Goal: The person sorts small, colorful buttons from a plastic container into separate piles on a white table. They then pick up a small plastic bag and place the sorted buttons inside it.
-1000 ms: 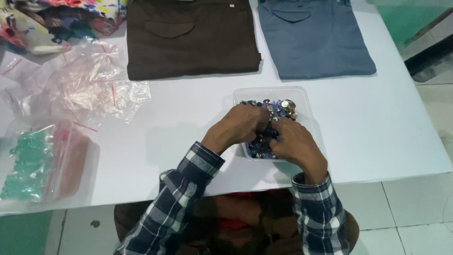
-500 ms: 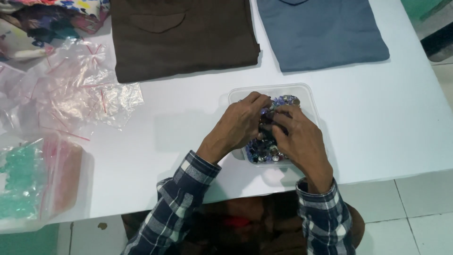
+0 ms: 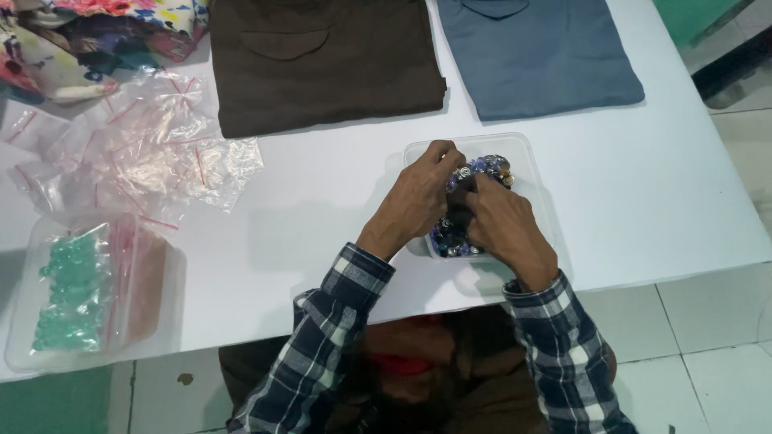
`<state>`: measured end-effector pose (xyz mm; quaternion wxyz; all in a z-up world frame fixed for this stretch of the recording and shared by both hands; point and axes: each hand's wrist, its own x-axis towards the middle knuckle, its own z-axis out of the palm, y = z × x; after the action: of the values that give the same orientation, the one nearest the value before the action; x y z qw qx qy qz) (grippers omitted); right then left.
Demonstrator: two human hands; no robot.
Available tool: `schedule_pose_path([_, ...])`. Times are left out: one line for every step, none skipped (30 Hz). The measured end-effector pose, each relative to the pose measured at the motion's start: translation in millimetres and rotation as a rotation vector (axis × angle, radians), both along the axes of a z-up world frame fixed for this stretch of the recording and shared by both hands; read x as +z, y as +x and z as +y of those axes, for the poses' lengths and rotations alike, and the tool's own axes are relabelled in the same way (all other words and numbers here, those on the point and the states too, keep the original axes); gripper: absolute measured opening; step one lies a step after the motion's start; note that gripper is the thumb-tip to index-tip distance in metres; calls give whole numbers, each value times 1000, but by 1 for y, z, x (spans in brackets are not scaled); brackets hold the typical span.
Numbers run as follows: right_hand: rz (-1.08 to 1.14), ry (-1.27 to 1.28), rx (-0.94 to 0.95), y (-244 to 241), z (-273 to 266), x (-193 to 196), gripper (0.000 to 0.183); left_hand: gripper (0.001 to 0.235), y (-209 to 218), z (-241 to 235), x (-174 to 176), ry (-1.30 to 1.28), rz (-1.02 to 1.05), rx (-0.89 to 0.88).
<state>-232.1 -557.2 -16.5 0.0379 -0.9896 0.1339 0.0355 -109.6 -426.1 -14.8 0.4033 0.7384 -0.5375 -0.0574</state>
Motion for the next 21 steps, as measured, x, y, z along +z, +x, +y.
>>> schedule_pose_path([0, -3, -3, -3, 0, -4, 26, 37, -2, 1, -1, -3, 0, -3])
schedule_pose_path([-95, 5, 5, -5, -2, -7, 25, 37, -2, 1, -1, -2, -17, 10])
schedule_pose_path([-190, 14, 14, -6, -4, -10, 25, 38, -2, 0, -1, -2, -35, 23])
schedule_pose_path([-190, 10, 16, -6, -10, -14, 25, 38, -3, 1, -1, -5, -35, 24])
schedule_pose_path([-407, 139, 19, -7, -15, -19, 26, 39, -3, 1, -2, 0, -25, 30])
schedule_pose_path([-625, 270, 24, -7, -21, -25, 28, 41, -4, 1, -2, 6, -16, 38])
schedule_pose_path([-627, 268, 27, -8, -16, -17, 28, 41, -3, -1, -6, 3, -18, 39])
schedule_pose_path([-680, 355, -32, -8, -12, -9, 24, 40, -2, -3, -10, -1, -34, 51])
schedule_pose_path([-732, 442, -91, -9, -9, -1, 21, 39, -1, -6, -13, -4, -51, 63])
schedule_pose_path([-736, 442, -91, -10, -5, 6, 21, 39, 1, -6, -17, -5, -55, 62])
schedule_pose_path([-731, 508, -129, -12, -1, 12, 24, 31, 2, -7, -21, -2, -262, 122])
schedule_pose_path([-724, 575, -165, -12, 2, 18, 28, 23, 5, -7, -24, 1, -469, 185])
schedule_pose_path([-728, 575, -163, -11, 1, 18, 28, 23, 1, -3, -22, 0, -473, 186])
schedule_pose_path([-708, 578, -186, -10, 0, 19, 23, 13, -2, 1, -20, 7, -547, 218])
schedule_pose_path([-687, 580, -210, -9, -3, 19, 18, 4, -5, 4, -17, 12, -620, 250])
schedule_pose_path([-686, 586, -214, -10, -4, 17, 18, 4, -4, 1, -21, 19, -620, 246])
schedule_pose_path([-681, 600, -211, -10, -5, 15, 14, 6, -2, -1, -26, 101, -597, 243])
schedule_pose_path([-682, 608, -207, -8, -8, 15, 11, 7, 2, -5, -29, 178, -578, 239])
schedule_pose_path([-686, 609, -211, -8, -8, 16, 11, 7, 5, -12, -35, 177, -582, 235])
schedule_pose_path([-673, 557, -214, -9, -7, 17, 11, 12, 7, -18, -41, 236, -522, 233])
schedule_pose_path([-660, 506, -218, -9, -7, 18, 11, 16, 9, -24, -47, 294, -462, 231])
